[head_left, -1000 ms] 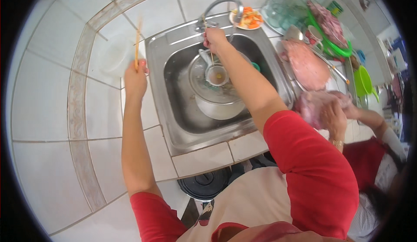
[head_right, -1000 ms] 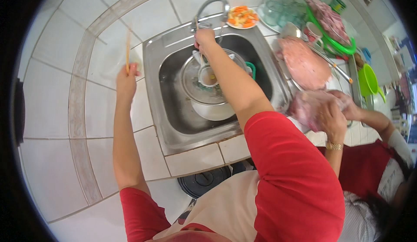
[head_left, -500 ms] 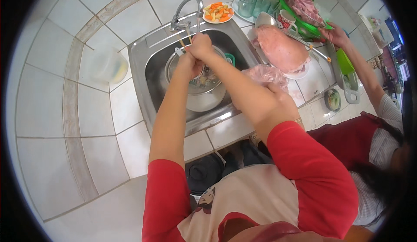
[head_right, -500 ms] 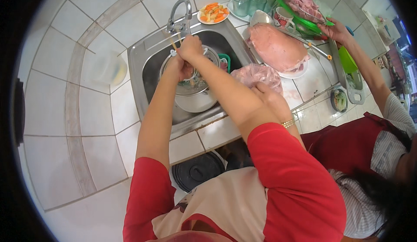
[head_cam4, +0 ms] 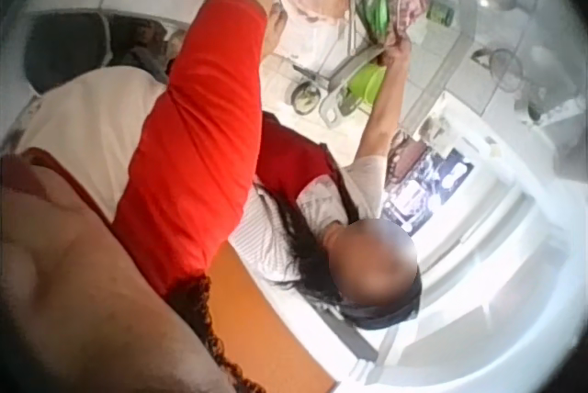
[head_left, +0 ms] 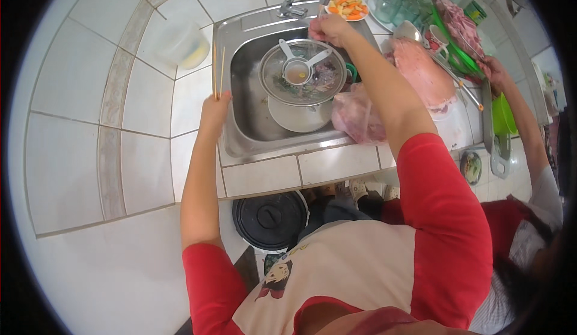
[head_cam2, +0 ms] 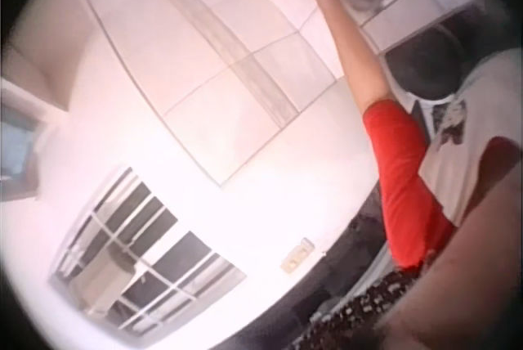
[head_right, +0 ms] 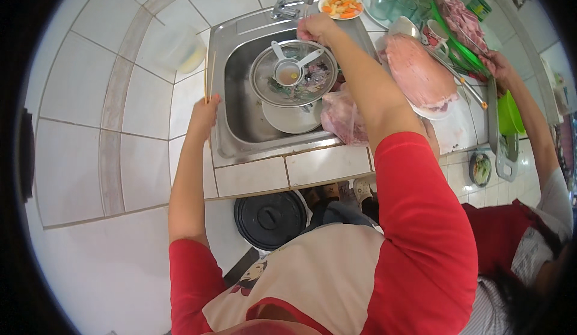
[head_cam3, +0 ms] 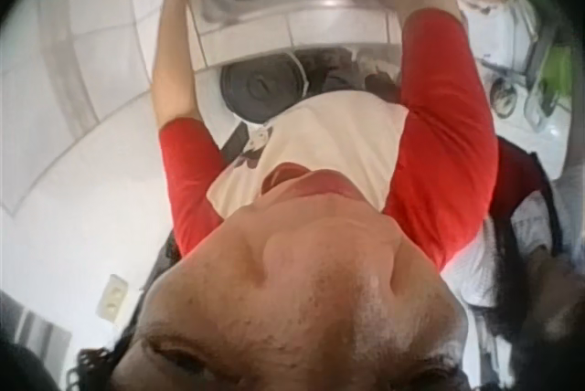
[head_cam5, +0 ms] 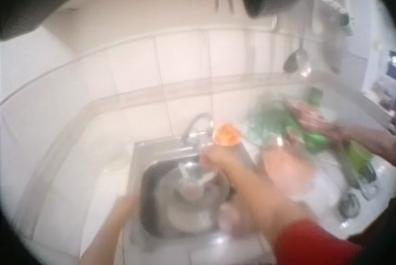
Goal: The person places items in the sink, replaces a trash bag, and wipes down a kitchen counter.
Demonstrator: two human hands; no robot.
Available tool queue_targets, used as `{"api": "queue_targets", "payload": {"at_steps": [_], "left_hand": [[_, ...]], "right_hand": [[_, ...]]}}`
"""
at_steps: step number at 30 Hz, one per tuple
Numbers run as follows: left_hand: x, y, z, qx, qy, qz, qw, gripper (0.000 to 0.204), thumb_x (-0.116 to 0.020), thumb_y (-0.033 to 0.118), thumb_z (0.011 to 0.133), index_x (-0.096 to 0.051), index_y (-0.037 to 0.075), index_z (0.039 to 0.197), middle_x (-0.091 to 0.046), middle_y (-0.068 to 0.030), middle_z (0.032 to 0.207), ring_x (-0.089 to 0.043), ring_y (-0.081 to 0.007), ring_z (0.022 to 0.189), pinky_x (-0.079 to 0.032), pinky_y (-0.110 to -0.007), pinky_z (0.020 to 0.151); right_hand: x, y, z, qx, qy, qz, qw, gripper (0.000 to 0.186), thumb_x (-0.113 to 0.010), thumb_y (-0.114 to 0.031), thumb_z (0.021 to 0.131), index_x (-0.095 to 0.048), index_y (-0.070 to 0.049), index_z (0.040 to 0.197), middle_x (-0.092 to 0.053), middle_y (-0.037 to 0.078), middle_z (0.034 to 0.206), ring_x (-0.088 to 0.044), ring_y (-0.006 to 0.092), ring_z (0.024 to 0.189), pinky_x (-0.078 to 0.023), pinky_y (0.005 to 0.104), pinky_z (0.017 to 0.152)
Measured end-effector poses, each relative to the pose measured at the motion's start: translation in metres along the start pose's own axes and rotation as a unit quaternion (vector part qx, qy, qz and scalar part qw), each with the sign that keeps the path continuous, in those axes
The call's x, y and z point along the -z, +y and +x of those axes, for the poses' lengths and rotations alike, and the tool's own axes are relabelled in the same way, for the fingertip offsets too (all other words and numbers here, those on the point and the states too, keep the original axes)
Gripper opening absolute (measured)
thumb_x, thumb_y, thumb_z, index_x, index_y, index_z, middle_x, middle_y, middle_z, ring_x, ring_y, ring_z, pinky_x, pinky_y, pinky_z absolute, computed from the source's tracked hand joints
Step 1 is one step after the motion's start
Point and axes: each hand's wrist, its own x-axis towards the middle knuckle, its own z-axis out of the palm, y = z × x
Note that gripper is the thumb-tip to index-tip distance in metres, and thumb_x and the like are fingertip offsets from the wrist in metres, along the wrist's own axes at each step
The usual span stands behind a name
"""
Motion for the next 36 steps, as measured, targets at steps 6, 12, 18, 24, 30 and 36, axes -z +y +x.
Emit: {"api": "queue_targets", "payload": {"at_steps": [6, 12, 18, 24, 30, 36], "left_hand": [[-0.027, -0.023, -0.044, 0.087, 0.003, -0.073, 0.994, 0.038, -0.057, 0.039, 0.089, -0.065, 0.002, 0.093, -0.054, -0.0012, 0.069, -0.042, -0.0091, 0.053, -0.033, -0.028, 0.046], [-0.093, -0.002, -0.028, 0.156, -0.009, -0.167, 0.973, 0.051, -0.06, 0.046, 0.086, -0.061, -0.003, 0.097, -0.061, -0.0082, 0.079, -0.037, -0.009, 0.045, -0.028, -0.027, 0.039], [-0.139, -0.002, 0.002, 0.159, 0.017, -0.294, 0.942, 0.027, -0.06, 0.023, 0.087, -0.059, -0.004, 0.088, -0.055, -0.0064, 0.065, -0.032, -0.008, 0.04, -0.025, -0.027, 0.037], [-0.106, -0.004, 0.004, 0.13, -0.02, -0.333, 0.934, 0.019, -0.05, 0.008, 0.09, -0.057, -0.005, 0.101, -0.066, -0.0158, 0.088, -0.031, -0.0074, 0.044, -0.025, -0.022, 0.038], [-0.046, 0.015, -0.031, 0.081, -0.003, -0.368, 0.926, 0.02, -0.051, 0.008, 0.088, -0.056, -0.003, 0.104, -0.066, -0.0139, 0.085, -0.031, -0.0052, 0.045, -0.025, -0.021, 0.04], [0.031, -0.003, -0.072, 0.074, 0.077, -0.329, 0.938, 0.026, -0.05, 0.011, 0.091, -0.055, -0.005, 0.112, -0.067, -0.0145, 0.092, -0.033, -0.0038, 0.046, -0.027, -0.02, 0.04]], "right_hand": [[0.008, 0.009, -0.007, 0.08, -0.134, -0.455, 0.877, 0.027, -0.069, -0.019, 0.079, -0.063, -0.005, 0.1, -0.064, 0.011, 0.086, -0.062, 0.0193, 0.073, -0.052, 0.0311, 0.068], [-0.016, 0.042, -0.044, 0.14, -0.068, -0.704, 0.693, 0.038, -0.075, -0.028, 0.075, -0.063, -0.012, 0.107, -0.059, 0.013, 0.113, -0.052, 0.0305, 0.109, -0.045, 0.0471, 0.089], [-0.019, 0.041, -0.038, 0.179, -0.136, -0.639, 0.735, 0.036, -0.073, -0.032, 0.075, -0.064, -0.01, 0.102, -0.062, 0.011, 0.106, -0.054, 0.0342, 0.105, -0.044, 0.0488, 0.087], [0.057, 0.068, 0.001, 0.185, 0.136, -0.487, 0.843, 0.041, -0.067, -0.037, 0.08, -0.064, -0.001, 0.098, -0.066, 0.02, 0.097, -0.061, 0.0368, 0.097, -0.047, 0.0426, 0.087], [0.053, 0.127, -0.006, -0.082, 0.103, -0.523, 0.842, 0.052, -0.065, -0.039, 0.083, -0.062, 0.01, 0.1, -0.062, 0.029, 0.103, -0.061, 0.0384, 0.101, -0.048, 0.0414, 0.087], [0.012, 0.097, -0.009, 0.005, 0.109, -0.519, 0.848, 0.035, -0.06, -0.022, 0.08, -0.064, 0.009, 0.096, -0.062, 0.032, 0.1, -0.061, 0.0427, 0.097, -0.05, 0.0453, 0.084]]}}
